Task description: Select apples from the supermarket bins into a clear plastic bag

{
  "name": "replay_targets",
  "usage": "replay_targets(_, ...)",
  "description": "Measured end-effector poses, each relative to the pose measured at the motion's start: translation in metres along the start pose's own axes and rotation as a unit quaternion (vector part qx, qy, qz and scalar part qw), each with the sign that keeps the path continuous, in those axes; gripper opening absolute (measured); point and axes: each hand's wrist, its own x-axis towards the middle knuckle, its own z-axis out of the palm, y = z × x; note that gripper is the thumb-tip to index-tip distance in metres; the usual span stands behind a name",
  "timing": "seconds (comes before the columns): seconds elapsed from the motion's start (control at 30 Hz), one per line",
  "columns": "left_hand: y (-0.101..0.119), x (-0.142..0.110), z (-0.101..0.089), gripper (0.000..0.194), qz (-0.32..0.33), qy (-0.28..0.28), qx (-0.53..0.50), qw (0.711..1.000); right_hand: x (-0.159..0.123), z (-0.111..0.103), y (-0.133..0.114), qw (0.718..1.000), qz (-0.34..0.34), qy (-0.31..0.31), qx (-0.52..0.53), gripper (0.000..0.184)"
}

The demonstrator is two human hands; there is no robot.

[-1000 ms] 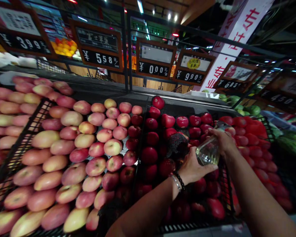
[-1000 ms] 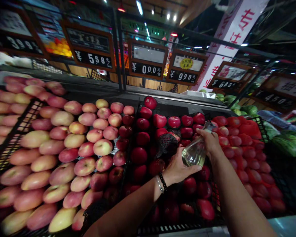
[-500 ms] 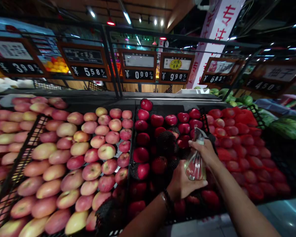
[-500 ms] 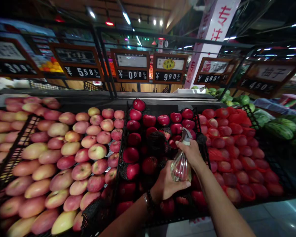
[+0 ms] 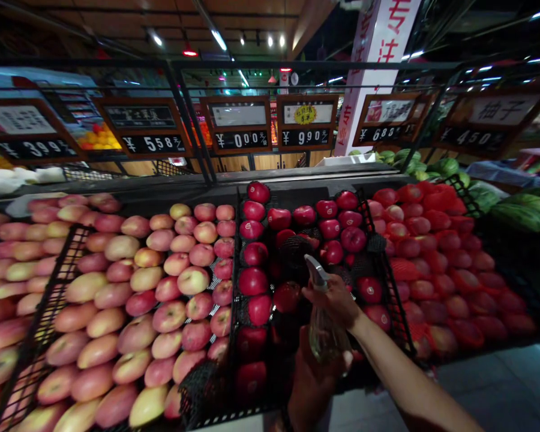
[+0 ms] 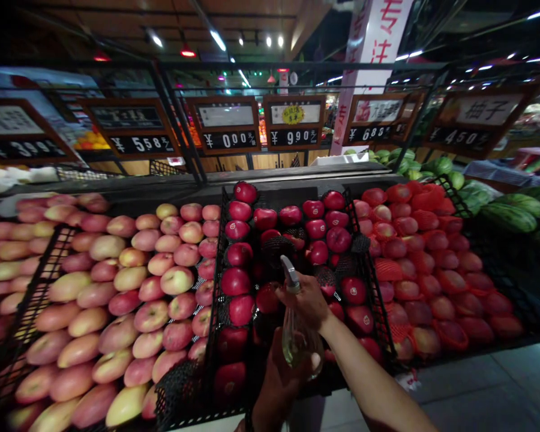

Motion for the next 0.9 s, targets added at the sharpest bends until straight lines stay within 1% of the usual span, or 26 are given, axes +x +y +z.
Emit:
replay_targets(0.07, 0.007, 0.005, 0.007, 0.069, -0.014, -0.001, 0.022, 1.000, -0.005, -0.014, 0.014, 0.997, 0.042, 0.062, 0.020, 0.037)
replay_targets(0.13, 0.016, 0.012, 0.016, 0.065, -0.007, -0.023, 0.023, 0.999, -0.011, -0.032, 0.022, 0.992, 0.069, 0.102, 0.038, 0.037)
replay_targets(0.27, 0.028, 0.021, 0.041, 0.067, 0.023, -0.071, 0.022, 0.997, -0.025, -0.072, 0.029, 0.978, 0.077, 0.182, 0.066, 0.037)
replay_targets(0.33, 0.029, 0.021, 0.055, 0.070, 0.033, -0.097, 0.025, 0.994, -0.034, -0.090, 0.033, 0.970, 0.077, 0.217, 0.078, 0.037)
replay_targets(0.4, 0.028, 0.020, 0.067, 0.075, 0.036, -0.108, 0.036, 0.993, -0.046, -0.104, 0.039, 0.963, 0.086, 0.240, 0.088, 0.034)
replay_targets(0.5, 0.020, 0.016, 0.077, 0.081, 0.019, -0.129, 0.037, 0.991, -0.067, -0.115, 0.048, 0.959, 0.099, 0.257, 0.065, 0.032)
replay_targets(0.53, 0.016, 0.015, 0.078, 0.083, 0.010, -0.141, 0.033, 0.989, -0.075, -0.116, 0.052, 0.961, 0.107, 0.251, 0.051, 0.033)
replay_targets(0.6, 0.004, 0.011, 0.079, 0.086, -0.010, -0.160, 0.036, 0.986, -0.088, -0.115, 0.059, 0.967, 0.123, 0.221, 0.022, 0.035)
replay_targets(0.7, -0.020, 0.003, 0.078, 0.090, -0.037, -0.173, 0.027, 0.984, -0.103, -0.104, 0.067, 0.979, 0.123, 0.162, -0.001, 0.036)
replay_targets(0.8, -0.052, -0.010, 0.071, 0.097, -0.068, -0.191, -0.031, 0.979, -0.116, -0.081, 0.072, 0.990, 0.098, 0.102, -0.008, 0.032)
replay_targets(0.87, -0.077, -0.022, 0.063, 0.102, -0.106, -0.178, -0.035, 0.978, -0.124, -0.061, 0.073, 0.996, 0.064, 0.053, -0.040, 0.024)
replay_targets(0.9, -0.089, -0.028, 0.057, 0.104, -0.115, -0.161, -0.027, 0.980, -0.129, -0.051, 0.074, 0.997, 0.040, 0.029, -0.063, 0.022)
